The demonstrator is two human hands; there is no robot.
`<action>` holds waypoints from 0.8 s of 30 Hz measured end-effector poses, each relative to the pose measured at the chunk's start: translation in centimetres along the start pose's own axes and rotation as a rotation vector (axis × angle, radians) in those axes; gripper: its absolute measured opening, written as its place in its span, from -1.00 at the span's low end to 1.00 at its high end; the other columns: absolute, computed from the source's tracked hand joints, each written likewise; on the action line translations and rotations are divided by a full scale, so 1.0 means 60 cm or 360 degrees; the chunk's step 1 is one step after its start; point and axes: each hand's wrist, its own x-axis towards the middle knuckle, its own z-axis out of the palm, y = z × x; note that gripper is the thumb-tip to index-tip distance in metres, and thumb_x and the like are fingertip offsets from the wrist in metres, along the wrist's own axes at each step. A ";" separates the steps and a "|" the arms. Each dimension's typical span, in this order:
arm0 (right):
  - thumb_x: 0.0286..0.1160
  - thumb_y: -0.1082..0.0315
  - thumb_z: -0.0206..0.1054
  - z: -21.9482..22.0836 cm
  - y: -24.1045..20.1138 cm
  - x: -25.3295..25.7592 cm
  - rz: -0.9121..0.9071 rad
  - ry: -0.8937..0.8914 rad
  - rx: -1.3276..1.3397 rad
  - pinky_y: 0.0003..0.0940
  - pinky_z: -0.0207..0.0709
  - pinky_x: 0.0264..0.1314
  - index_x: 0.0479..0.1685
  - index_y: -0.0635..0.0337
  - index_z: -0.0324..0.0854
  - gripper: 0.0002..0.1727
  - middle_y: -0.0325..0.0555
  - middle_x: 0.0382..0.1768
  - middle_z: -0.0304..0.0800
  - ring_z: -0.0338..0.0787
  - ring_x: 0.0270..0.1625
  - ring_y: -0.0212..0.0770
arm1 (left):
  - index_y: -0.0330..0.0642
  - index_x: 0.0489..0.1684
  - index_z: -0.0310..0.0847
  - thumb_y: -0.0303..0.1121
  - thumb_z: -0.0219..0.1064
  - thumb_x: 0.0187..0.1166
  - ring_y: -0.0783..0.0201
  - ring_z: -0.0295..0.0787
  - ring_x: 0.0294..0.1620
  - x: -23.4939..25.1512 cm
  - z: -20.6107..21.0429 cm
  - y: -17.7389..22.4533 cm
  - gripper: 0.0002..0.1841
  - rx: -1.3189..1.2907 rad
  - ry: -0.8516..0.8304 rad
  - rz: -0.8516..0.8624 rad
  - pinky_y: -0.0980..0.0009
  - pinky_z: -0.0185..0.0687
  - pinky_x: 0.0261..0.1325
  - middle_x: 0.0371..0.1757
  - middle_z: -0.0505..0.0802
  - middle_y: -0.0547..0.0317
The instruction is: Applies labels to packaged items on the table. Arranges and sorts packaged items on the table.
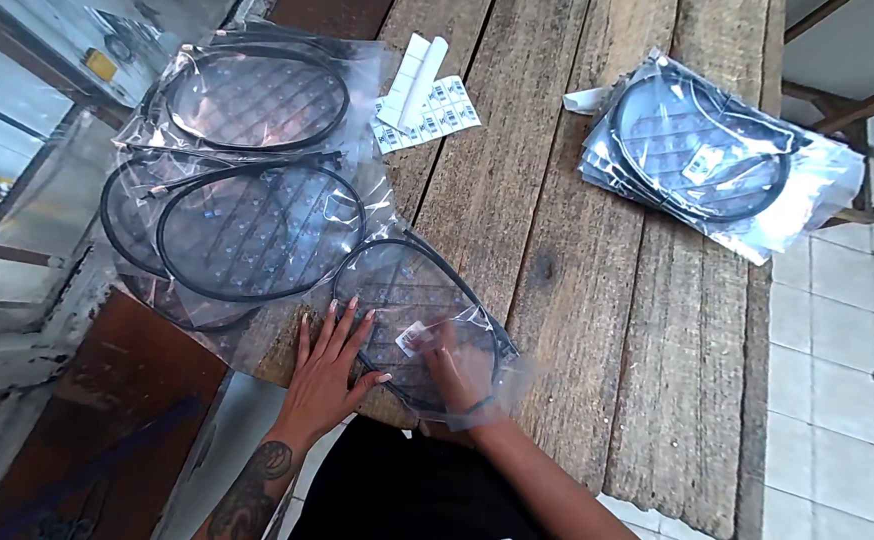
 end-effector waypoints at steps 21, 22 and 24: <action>0.93 -0.01 -0.27 -0.113 0.159 -0.205 -0.0045 0.0906 0.1389 -0.19 0.80 0.32 0.36 0.64 0.41 -0.27 -0.03 0.05 0.94 0.94 0.10 -0.21 | 0.12 0.77 0.37 0.35 0.09 0.62 -0.15 0.02 0.89 0.190 -0.003 0.117 -0.23 -0.0101 0.0170 0.0193 -0.39 -0.25 0.80 0.84 0.32 0.03; 0.93 0.10 -0.27 -0.115 0.186 -0.214 0.0096 0.1101 0.1352 -0.24 0.80 0.31 0.34 0.68 0.34 -0.35 -0.02 0.01 0.92 0.94 0.07 -0.26 | 0.00 0.80 0.30 0.32 0.16 0.61 -0.26 -0.02 0.88 0.221 -0.022 0.117 -0.17 -0.0019 0.0259 0.0059 -0.47 -0.29 0.77 0.85 0.27 -0.13; 0.90 0.22 -0.28 -0.113 0.214 -0.230 0.0303 0.1268 0.1269 -0.33 0.74 0.31 0.27 0.72 0.32 -0.43 0.00 -0.01 0.84 0.88 0.07 -0.34 | -0.29 0.87 0.02 0.34 0.25 0.52 -0.46 -0.25 0.88 0.272 -0.042 0.077 0.06 0.0058 0.0406 -0.0266 -0.55 -0.47 0.73 0.85 0.02 -0.47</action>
